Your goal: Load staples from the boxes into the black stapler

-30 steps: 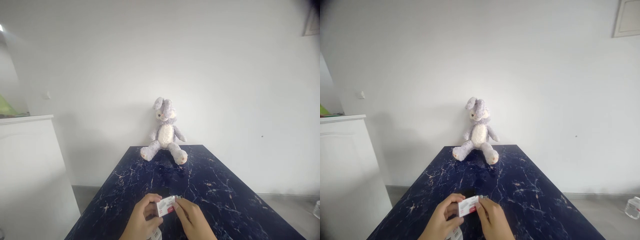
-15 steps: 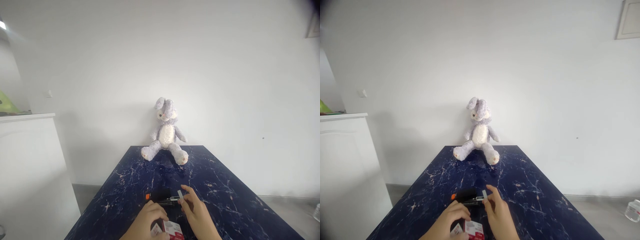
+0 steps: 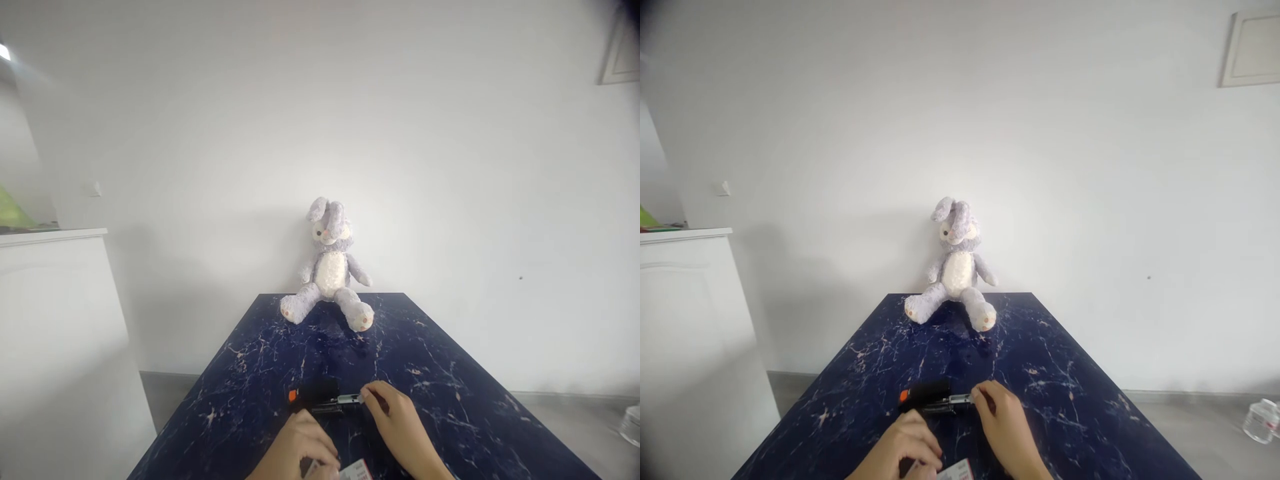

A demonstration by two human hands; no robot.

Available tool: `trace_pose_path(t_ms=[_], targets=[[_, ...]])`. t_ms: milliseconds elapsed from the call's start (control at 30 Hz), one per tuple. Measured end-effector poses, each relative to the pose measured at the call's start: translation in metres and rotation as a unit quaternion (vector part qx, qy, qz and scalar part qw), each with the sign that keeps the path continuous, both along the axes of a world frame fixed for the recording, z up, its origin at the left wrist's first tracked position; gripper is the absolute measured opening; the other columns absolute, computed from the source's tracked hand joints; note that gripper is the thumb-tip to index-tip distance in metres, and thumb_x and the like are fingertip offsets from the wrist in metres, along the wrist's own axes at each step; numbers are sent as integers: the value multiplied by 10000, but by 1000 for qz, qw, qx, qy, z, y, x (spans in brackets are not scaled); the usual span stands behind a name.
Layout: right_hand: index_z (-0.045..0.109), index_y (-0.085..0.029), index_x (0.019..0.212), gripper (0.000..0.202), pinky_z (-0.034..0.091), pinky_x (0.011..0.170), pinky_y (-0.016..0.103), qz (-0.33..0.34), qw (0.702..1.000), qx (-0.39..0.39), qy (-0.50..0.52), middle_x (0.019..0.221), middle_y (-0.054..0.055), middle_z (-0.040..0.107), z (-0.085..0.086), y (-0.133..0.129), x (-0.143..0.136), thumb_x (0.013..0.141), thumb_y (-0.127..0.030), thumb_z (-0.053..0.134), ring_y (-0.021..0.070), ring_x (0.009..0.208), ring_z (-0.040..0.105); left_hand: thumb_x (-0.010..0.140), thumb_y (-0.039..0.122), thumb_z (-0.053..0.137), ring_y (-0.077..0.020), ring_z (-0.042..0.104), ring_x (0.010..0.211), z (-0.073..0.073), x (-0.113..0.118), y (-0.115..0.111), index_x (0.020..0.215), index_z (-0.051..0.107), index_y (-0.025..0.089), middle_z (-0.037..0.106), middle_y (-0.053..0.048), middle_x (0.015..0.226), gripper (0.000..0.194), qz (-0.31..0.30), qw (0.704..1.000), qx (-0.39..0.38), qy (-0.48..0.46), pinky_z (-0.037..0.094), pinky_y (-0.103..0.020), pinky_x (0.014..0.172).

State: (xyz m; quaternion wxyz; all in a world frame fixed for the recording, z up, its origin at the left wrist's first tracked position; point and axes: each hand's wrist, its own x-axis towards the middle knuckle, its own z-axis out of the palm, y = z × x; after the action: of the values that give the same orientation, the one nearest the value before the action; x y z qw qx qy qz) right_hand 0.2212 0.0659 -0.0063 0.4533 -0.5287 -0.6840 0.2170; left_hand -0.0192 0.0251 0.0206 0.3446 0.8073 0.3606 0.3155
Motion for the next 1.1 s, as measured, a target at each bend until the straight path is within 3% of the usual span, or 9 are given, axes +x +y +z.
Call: trace_pose_path(t_ms=[67,133,233,333,467,700,900,1100], targets=[[713,-219,801,352,480,676,282,-13,1000,-13,12,779,29,709,-1,2,2,930,-483,519,195,704,642,861,370,663,-313,607,994,-2,-2,2,901,820,314,753,-98,956,172,81,995,39,-49,424,-453,951],[710,-224,869,300,494,711,286,-14,998,-35,40,809,20,719,-4,5,4,906,-475,551,200,738,657,850,382,670,-341,548,1152,-6,-10,8,1039,788,314,703,-107,1141,233,171,980,50,-87,368,-484,1054],[683,-231,1029,323,513,721,293,-4,994,-76,83,792,4,708,-11,10,6,891,-496,563,199,733,661,785,376,729,-363,452,1310,-15,-30,22,1266,680,329,601,-89,1364,486,231,969,-10,-92,294,-501,1135],[682,-217,1028,384,515,686,292,2,989,-105,105,733,-3,674,-17,13,8,895,-549,542,192,693,640,719,338,765,-359,510,1270,-21,-47,32,1239,694,291,642,-92,1319,527,215,971,-61,-87,305,-482,1136],[692,-202,1029,402,522,728,293,14,983,-117,144,751,3,682,-20,18,10,868,-554,585,196,742,656,680,316,774,-345,573,1194,-16,-55,33,1138,732,272,696,-85,1212,462,176,976,-84,-94,400,-437,1064],[721,-220,986,357,496,758,283,17,986,-127,106,789,9,744,-4,8,6,827,-531,649,210,775,691,688,273,743,-338,576,1190,-13,-49,29,1150,722,267,695,-83,1218,462,174,980,-65,-66,394,-423,1068],[760,-265,790,211,442,685,276,-11,992,-87,-90,778,6,745,5,8,20,852,-388,600,205,737,675,766,270,670,-325,534,1252,-19,-48,32,1275,646,294,629,-72,1338,510,191,980,-45,38,357,-437,1098],[766,-260,805,198,441,721,266,25,979,-86,-183,904,36,683,1,18,43,842,-340,589,187,808,641,776,251,639,-282,531,1264,-19,-47,33,1300,605,320,611,-38,1364,530,196,975,-30,99,363,-392,1105]])
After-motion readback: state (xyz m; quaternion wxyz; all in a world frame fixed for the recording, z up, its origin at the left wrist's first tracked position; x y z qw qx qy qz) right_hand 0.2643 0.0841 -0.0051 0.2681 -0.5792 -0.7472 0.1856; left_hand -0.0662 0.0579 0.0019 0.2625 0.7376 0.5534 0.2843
